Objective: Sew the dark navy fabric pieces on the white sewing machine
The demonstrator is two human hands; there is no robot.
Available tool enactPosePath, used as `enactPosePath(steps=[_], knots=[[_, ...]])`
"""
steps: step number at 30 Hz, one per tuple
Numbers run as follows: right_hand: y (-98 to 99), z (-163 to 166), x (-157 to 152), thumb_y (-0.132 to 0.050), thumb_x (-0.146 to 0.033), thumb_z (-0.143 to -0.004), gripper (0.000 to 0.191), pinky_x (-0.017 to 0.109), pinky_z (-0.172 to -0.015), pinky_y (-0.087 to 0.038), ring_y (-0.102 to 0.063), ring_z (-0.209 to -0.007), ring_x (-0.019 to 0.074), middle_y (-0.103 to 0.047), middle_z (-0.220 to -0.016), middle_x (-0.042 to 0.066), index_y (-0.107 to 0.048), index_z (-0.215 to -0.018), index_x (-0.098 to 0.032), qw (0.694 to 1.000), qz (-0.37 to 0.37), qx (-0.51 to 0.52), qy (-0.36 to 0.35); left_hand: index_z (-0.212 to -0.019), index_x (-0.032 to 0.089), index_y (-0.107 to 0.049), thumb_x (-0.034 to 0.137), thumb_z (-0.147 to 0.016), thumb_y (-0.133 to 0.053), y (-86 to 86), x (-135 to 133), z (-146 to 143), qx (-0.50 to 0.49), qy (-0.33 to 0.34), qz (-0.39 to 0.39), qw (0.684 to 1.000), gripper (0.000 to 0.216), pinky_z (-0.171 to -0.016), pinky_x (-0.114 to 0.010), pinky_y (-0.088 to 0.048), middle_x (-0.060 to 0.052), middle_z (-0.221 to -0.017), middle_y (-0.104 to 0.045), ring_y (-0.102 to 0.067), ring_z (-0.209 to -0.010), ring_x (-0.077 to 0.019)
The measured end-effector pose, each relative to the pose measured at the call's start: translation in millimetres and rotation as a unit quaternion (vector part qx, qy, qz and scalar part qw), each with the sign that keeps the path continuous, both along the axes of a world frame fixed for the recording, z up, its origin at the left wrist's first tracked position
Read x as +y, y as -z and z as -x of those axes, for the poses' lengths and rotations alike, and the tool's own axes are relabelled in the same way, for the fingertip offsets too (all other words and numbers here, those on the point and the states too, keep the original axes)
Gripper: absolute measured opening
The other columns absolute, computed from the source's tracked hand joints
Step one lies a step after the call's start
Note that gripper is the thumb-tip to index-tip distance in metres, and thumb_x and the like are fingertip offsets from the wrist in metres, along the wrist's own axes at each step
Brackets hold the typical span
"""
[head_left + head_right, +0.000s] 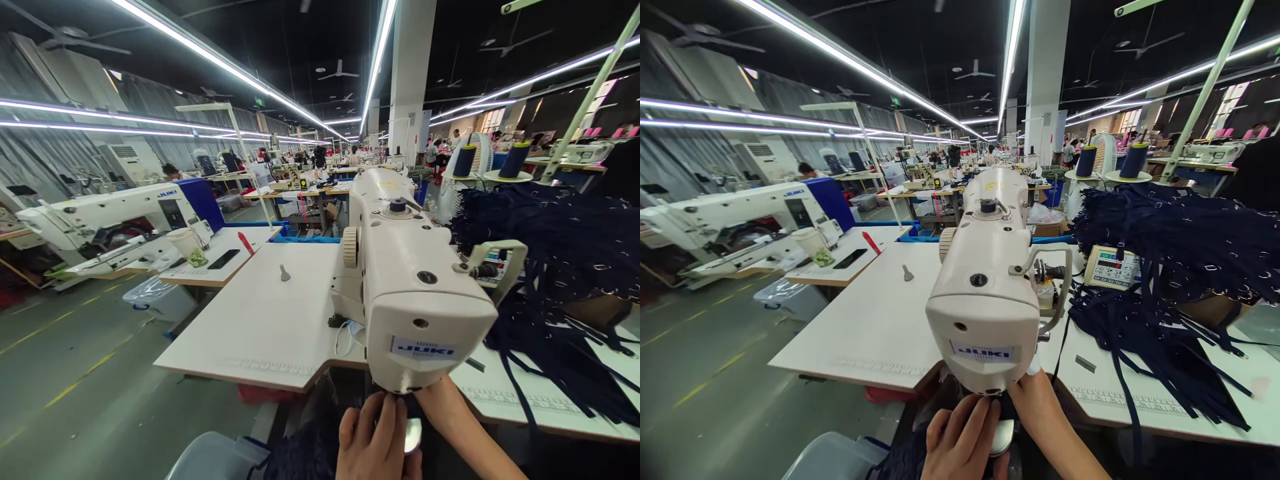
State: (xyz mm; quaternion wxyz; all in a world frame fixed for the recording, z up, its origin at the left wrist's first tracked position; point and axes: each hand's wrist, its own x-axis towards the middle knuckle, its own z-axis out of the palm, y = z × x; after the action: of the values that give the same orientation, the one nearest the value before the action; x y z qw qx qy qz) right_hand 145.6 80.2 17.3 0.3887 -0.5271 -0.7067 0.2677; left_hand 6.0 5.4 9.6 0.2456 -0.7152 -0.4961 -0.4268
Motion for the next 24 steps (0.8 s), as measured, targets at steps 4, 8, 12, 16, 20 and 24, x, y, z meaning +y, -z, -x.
enactPosePath(steps=[4,8,12,16,20,24], knots=[[7.4,-3,1,-0.043,-0.026,-0.078,0.032,0.031,-0.063,-0.056,-0.070,-0.072,0.0247,-0.076,-0.074,0.009,-0.073,-0.087,-0.021,1.000,0.014,-0.017,-0.011,-0.106,0.021,-0.066,0.043,-0.097,-0.032,-2.3,-5,3,0.039,-0.003,0.030,0.999,0.041,-0.083,-0.035,-0.034,0.003,-0.098,-0.072,-0.061,-0.094,-0.0137],[12.0,-7,3,-0.044,-0.028,-0.075,0.028,0.027,-0.058,-0.054,-0.066,-0.055,0.0219,-0.071,-0.054,0.005,-0.071,-0.069,-0.025,0.999,0.019,-0.029,-0.016,-0.111,0.020,-0.065,0.044,-0.094,-0.039,0.9,-7,6,0.067,0.002,0.035,0.997,0.039,-0.085,-0.036,-0.035,0.003,-0.104,-0.070,-0.059,-0.099,-0.0148],[12.6,-10,3,-0.043,-0.034,-0.073,0.029,0.028,-0.058,-0.054,-0.068,-0.058,0.0238,-0.073,-0.058,0.006,-0.067,-0.061,-0.025,0.999,0.023,-0.031,-0.002,-0.115,0.019,-0.064,0.044,-0.091,-0.046,4.8,-8,6,0.089,0.011,0.035,0.995,0.039,-0.086,-0.035,-0.036,0.002,-0.109,-0.069,-0.056,-0.102,-0.0155],[11.7,-13,3,-0.043,-0.038,-0.069,0.030,0.030,-0.070,-0.056,-0.073,-0.080,0.0287,-0.078,-0.074,0.008,-0.069,-0.065,-0.024,1.000,0.027,-0.008,0.010,-0.117,0.019,-0.063,0.042,-0.089,-0.049,2.2,-10,4,0.092,0.008,0.036,0.995,0.039,-0.085,-0.035,-0.037,0.004,-0.113,-0.068,-0.055,-0.104,-0.0149],[12.7,-13,2,-0.046,-0.041,-0.068,0.027,0.033,-0.069,-0.057,-0.073,-0.085,0.0319,-0.077,-0.074,0.007,-0.067,-0.065,-0.024,0.997,0.074,0.004,0.007,-0.122,0.022,-0.060,0.043,-0.089,-0.052,7.8,-11,7,0.102,0.011,0.047,0.994,0.041,-0.084,-0.033,-0.040,0.004,-0.120,-0.066,-0.056,-0.108,-0.0148],[18.8,-15,-17,-0.052,-0.046,-0.078,0.026,0.036,-0.065,-0.057,-0.071,-0.080,0.0314,-0.073,-0.069,0.007,-0.067,-0.079,-0.024,0.988,0.115,0.067,0.074,-0.136,0.028,-0.047,0.033,-0.082,-0.064,52.8,-20,18,-0.014,0.013,0.076,0.997,0.057,-0.099,-0.034,-0.041,-0.003,-0.128,-0.060,-0.051,-0.123,-0.0191]])
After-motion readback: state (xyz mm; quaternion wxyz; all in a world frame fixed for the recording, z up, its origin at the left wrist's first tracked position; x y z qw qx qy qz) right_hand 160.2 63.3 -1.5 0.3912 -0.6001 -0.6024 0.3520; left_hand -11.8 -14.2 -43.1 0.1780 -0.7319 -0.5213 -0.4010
